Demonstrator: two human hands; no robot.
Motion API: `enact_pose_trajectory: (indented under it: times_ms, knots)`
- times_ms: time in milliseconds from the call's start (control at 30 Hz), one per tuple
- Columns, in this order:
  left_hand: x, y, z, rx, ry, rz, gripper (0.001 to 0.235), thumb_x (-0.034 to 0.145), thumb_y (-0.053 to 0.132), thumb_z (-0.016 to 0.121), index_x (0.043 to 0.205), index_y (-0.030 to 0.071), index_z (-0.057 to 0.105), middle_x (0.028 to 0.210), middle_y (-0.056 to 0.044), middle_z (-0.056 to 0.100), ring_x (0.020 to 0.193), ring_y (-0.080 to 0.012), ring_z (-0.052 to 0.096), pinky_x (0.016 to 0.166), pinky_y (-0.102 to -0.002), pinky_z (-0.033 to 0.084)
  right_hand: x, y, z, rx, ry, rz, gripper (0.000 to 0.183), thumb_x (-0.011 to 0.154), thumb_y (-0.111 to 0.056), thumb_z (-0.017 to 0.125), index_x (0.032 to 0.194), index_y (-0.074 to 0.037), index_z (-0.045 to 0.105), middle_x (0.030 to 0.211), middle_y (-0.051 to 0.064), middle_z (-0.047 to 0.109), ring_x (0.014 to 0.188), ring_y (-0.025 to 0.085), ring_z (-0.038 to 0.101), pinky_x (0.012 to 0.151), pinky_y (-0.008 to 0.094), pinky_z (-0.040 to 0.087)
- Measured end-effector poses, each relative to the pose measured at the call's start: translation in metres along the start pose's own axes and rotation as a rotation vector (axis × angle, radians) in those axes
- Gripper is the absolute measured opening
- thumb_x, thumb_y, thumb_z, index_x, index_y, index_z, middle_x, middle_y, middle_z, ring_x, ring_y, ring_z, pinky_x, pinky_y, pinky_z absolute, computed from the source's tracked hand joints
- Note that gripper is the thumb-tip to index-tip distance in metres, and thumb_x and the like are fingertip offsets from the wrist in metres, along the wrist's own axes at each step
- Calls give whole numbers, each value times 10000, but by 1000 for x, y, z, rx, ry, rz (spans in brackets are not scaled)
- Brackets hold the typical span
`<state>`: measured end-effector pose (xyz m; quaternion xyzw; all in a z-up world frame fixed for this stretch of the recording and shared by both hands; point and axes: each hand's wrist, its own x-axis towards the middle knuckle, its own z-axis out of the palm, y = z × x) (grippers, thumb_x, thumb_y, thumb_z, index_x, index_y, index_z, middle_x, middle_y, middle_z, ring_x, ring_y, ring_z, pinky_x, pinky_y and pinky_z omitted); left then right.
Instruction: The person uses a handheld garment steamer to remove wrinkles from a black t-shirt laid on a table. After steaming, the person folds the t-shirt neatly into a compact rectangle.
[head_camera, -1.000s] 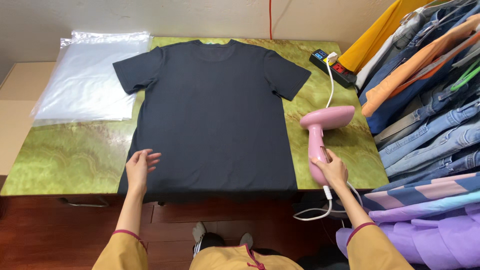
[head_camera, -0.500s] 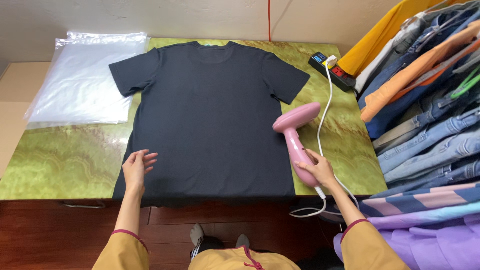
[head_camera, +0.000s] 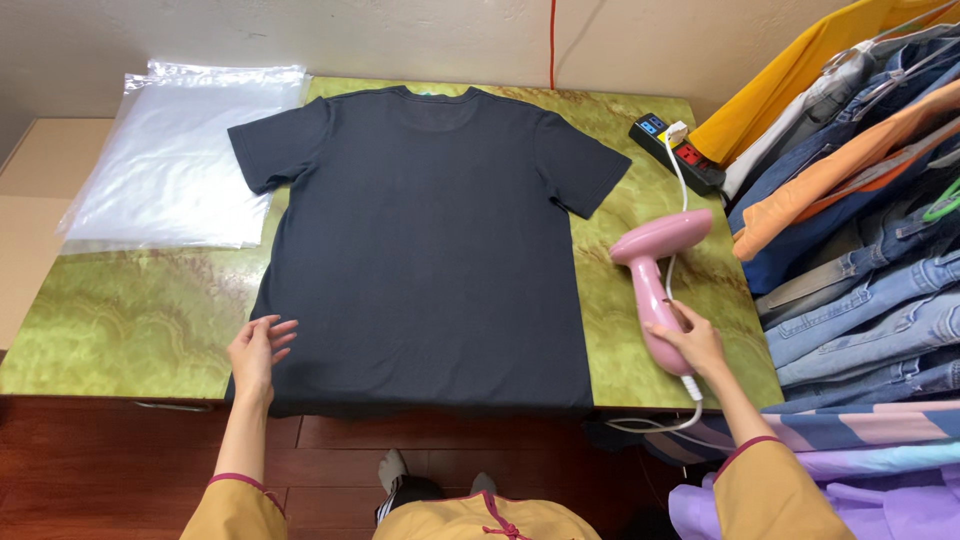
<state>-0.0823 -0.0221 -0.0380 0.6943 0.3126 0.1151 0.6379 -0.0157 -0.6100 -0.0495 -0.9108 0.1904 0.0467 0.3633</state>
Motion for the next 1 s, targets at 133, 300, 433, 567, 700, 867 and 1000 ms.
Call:
enact_pose_trajectory:
  times_ms: [133, 300, 433, 567, 700, 867, 1000]
  knots:
    - [7, -5, 10, -5, -5, 2, 242, 914, 213, 368, 1021, 84, 541, 926, -142, 628, 821, -193, 617, 637, -252, 470, 12, 16, -10, -21, 21, -11, 740, 556, -487, 744, 1223, -246, 533, 1148, 142, 572, 1074, 340, 510, 905, 412, 398]
    - [18, -18, 21, -5, -16, -2, 226, 896, 192, 389, 994, 82, 560, 894, -135, 638, 801, -194, 629, 615, -257, 485, 25, 29, -8, -53, 17, -58, 753, 572, -493, 724, 1245, -230, 513, 1165, 172, 551, 1098, 363, 488, 931, 444, 372]
    - [17, -20, 13, 25, 0, -4, 227, 887, 191, 395, 982, 80, 569, 880, -137, 640, 795, -206, 632, 616, -278, 494, -1, 18, 0, -157, 98, -116, 760, 623, -463, 704, 1295, -208, 457, 1224, 179, 469, 1140, 381, 433, 970, 457, 327]
    - [87, -106, -32, 405, 103, 200, 225, 881, 220, 522, 999, 53, 616, 924, -159, 634, 872, -285, 600, 673, -375, 481, -40, 5, 31, -176, 534, -544, 394, 768, -284, 655, 1114, -125, 552, 1118, 121, 468, 1051, 337, 463, 893, 450, 354]
    - [132, -169, -90, 773, 222, 288, 334, 790, 288, 660, 1022, 50, 630, 1013, -229, 563, 988, -414, 538, 855, -461, 414, -73, -1, 68, 76, 202, -484, 388, 781, -135, 626, 1144, -59, 515, 985, 180, 549, 914, 343, 572, 749, 399, 492]
    - [116, -161, -113, 733, 101, 147, 413, 762, 358, 673, 1064, 86, 605, 910, -146, 628, 950, -347, 570, 818, -441, 426, -71, 37, 117, 56, -11, -168, 388, 763, -328, 663, 1073, -108, 587, 1010, 115, 546, 939, 262, 599, 798, 364, 488]
    - [94, -146, -121, 691, -17, 53, 408, 751, 472, 663, 986, 139, 642, 864, -70, 663, 911, -280, 599, 779, -393, 445, -82, 39, 133, 35, 31, -31, 439, 729, -474, 684, 946, -93, 660, 934, 105, 548, 882, 244, 621, 810, 332, 468]
